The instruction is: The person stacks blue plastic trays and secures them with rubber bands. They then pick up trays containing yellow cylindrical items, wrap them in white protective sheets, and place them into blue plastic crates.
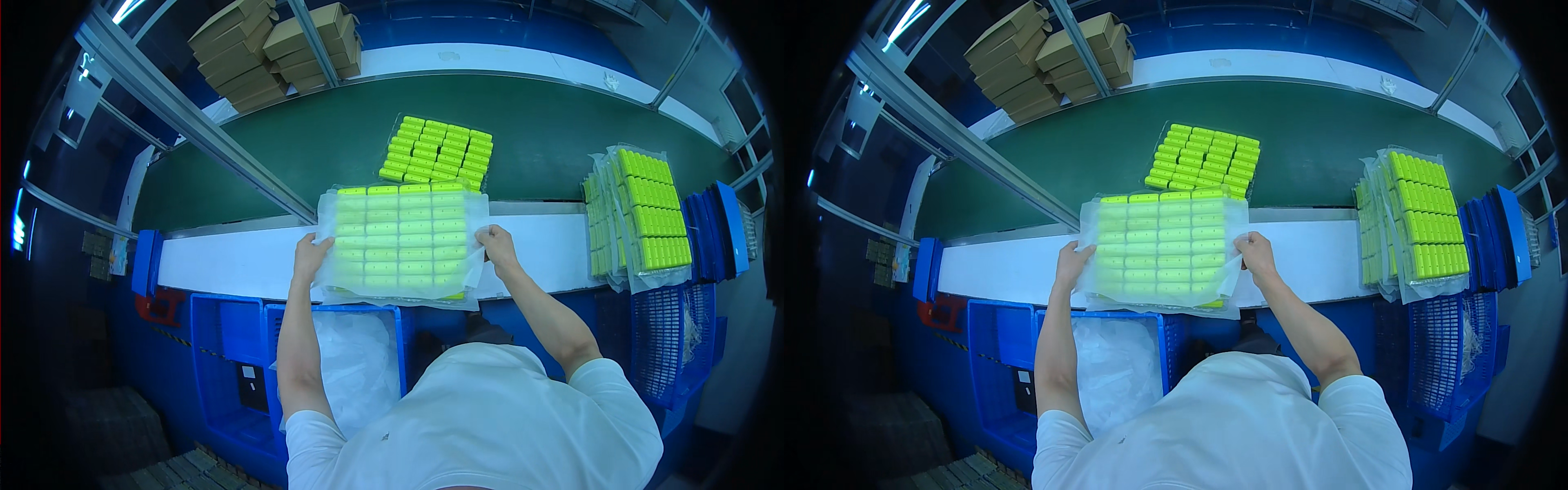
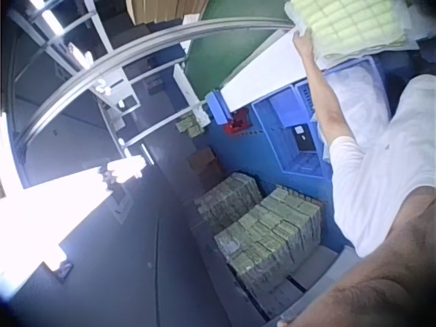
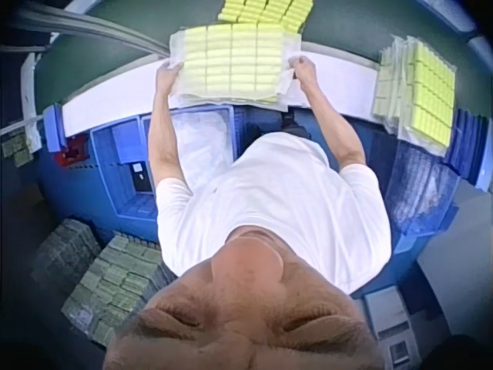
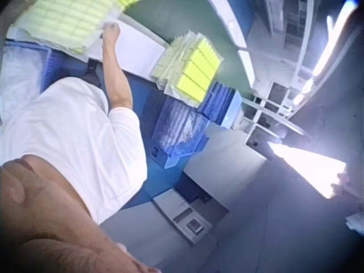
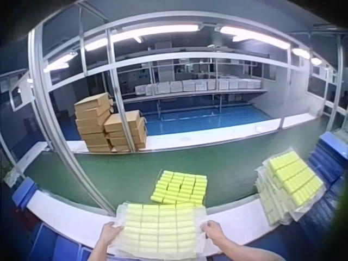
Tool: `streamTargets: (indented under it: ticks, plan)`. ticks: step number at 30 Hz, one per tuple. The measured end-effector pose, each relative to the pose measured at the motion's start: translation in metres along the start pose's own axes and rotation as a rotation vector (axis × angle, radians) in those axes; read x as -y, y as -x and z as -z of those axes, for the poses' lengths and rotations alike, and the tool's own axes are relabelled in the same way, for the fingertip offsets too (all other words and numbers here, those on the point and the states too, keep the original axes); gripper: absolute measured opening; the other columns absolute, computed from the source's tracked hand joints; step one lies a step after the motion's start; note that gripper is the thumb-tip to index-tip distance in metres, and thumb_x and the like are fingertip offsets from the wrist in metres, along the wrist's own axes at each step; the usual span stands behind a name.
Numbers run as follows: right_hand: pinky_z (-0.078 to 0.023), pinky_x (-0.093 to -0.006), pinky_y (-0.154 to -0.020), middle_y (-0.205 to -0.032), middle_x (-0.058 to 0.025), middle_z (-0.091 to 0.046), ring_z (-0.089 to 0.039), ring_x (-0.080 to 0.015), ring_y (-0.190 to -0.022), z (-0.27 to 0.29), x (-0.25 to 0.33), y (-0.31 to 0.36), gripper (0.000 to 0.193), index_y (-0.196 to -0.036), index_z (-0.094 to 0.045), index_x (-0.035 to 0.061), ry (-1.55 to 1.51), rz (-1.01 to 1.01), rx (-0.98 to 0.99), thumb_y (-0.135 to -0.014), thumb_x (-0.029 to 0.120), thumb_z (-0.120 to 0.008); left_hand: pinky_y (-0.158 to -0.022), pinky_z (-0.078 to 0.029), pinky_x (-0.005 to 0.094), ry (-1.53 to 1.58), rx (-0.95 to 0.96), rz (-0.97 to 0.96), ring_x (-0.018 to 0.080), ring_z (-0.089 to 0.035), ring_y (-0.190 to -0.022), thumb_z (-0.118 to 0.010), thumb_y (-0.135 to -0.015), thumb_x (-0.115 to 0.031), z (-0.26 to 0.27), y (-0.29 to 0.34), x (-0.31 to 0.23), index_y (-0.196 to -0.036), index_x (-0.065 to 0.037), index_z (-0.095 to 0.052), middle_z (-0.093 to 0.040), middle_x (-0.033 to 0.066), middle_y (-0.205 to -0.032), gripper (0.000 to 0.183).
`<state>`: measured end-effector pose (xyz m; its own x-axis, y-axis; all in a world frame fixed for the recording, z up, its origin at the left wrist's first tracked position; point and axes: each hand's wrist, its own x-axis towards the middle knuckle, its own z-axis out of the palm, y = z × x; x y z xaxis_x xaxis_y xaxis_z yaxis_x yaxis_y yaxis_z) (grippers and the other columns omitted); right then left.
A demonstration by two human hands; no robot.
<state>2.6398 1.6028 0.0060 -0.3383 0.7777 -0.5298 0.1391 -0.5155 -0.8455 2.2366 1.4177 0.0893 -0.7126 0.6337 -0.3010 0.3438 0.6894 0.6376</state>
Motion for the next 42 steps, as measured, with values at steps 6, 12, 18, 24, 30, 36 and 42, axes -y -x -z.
streamTargets:
  ticks: [6, 12, 18, 24, 30, 36, 42]
  plan:
    - [-0.046, -0.0278, -0.058, -0.081, -0.0051, -0.066, -0.059, -0.0114, -0.067, 0.01, -0.006, -0.009, 0.014, -0.098, -0.064, 0.0006, -0.105, 0.043, -0.043, -0.092, 0.013, -0.062, -0.095, -0.049, 0.0438, -0.141, -0.62, -0.286, 0.0348, -0.063, -0.11, -0.069, -0.093, -0.028, 0.005, 0.041, -0.056, -0.14, 0.005, -0.049, -0.065, 0.0225, -0.121, 0.06]
    - [-0.046, -0.0266, -0.062, -0.083, -0.0026, -0.065, -0.057, -0.0092, -0.071, 0.006, -0.025, -0.018, 0.019, -0.101, -0.065, -0.0005, -0.199, 0.051, -0.018, -0.096, 0.018, -0.063, -0.117, -0.022, 0.0586, -0.635, -0.156, -0.696, 0.0456, -0.033, -0.141, -0.064, -0.094, -0.043, -0.109, 0.067, -0.09, -0.143, 0.003, -0.046, -0.04, 0.0285, -0.149, 0.069]
    - [-0.048, -0.0254, -0.062, -0.075, -0.004, -0.063, -0.057, -0.0122, -0.06, 0.062, -0.004, -0.105, 0.034, -0.096, -0.066, 0.0008, -0.294, -0.08, 0.005, -0.096, 0.035, -0.065, -0.12, -0.01, 0.0603, -0.789, 0.024, -0.601, 0.0453, -0.021, -0.148, -0.06, -0.092, -0.049, -0.137, 0.049, -0.064, -0.15, 0.002, -0.037, -0.028, 0.0289, -0.157, 0.081]
    - [-0.056, -0.0384, -0.074, -0.077, -0.0115, -0.073, -0.072, -0.0209, -0.07, 0.055, 0.005, -0.245, 0.041, -0.091, -0.072, 0.0022, 0.462, -0.058, 0.136, -0.084, 0.042, -0.063, -0.121, -0.011, 0.0603, -0.822, 0.092, -0.573, 0.0456, -0.02, -0.149, -0.06, -0.09, -0.055, -0.139, 0.04, -0.07, -0.148, 0.002, -0.039, -0.028, 0.0292, -0.157, 0.084]
    - [-0.058, -0.0354, -0.075, -0.077, -0.0077, -0.075, -0.073, -0.0189, -0.066, 0.05, -0.003, -0.28, 0.036, -0.088, -0.073, 0.0013, 0.43, -0.189, 0.405, -0.085, 0.035, -0.06, -0.12, -0.015, 0.0599, -0.828, 0.169, -0.464, 0.0438, -0.028, -0.145, -0.057, -0.092, -0.056, -0.131, 0.037, -0.093, -0.146, 0.0, -0.042, -0.035, 0.0252, -0.154, 0.079]
    - [-0.057, -0.0379, -0.076, -0.067, -0.0087, -0.073, -0.072, -0.0214, -0.069, 0.058, 0.007, -0.297, 0.031, -0.078, -0.074, 0.0033, 0.49, -0.16, 0.524, -0.081, 0.031, -0.06, -0.117, -0.024, 0.0596, -1.008, -0.31, -0.633, 0.0403, -0.043, -0.134, -0.067, -0.093, -0.029, -0.138, 0.001, -0.148, -0.132, 0.002, -0.054, -0.05, 0.022, -0.14, 0.052]
    - [-0.056, -0.0387, -0.076, -0.066, -0.005, -0.072, -0.072, -0.0218, -0.072, 0.089, 0.02, -0.323, 0.024, -0.068, -0.071, 0.0108, 0.628, -0.147, 0.569, -0.078, 0.028, -0.057, -0.117, -0.023, 0.06, -0.824, -0.227, -0.531, 0.0407, -0.043, -0.134, -0.069, -0.092, -0.023, -0.201, -0.044, -0.208, -0.132, 0.003, -0.054, -0.048, 0.0233, -0.142, 0.05]
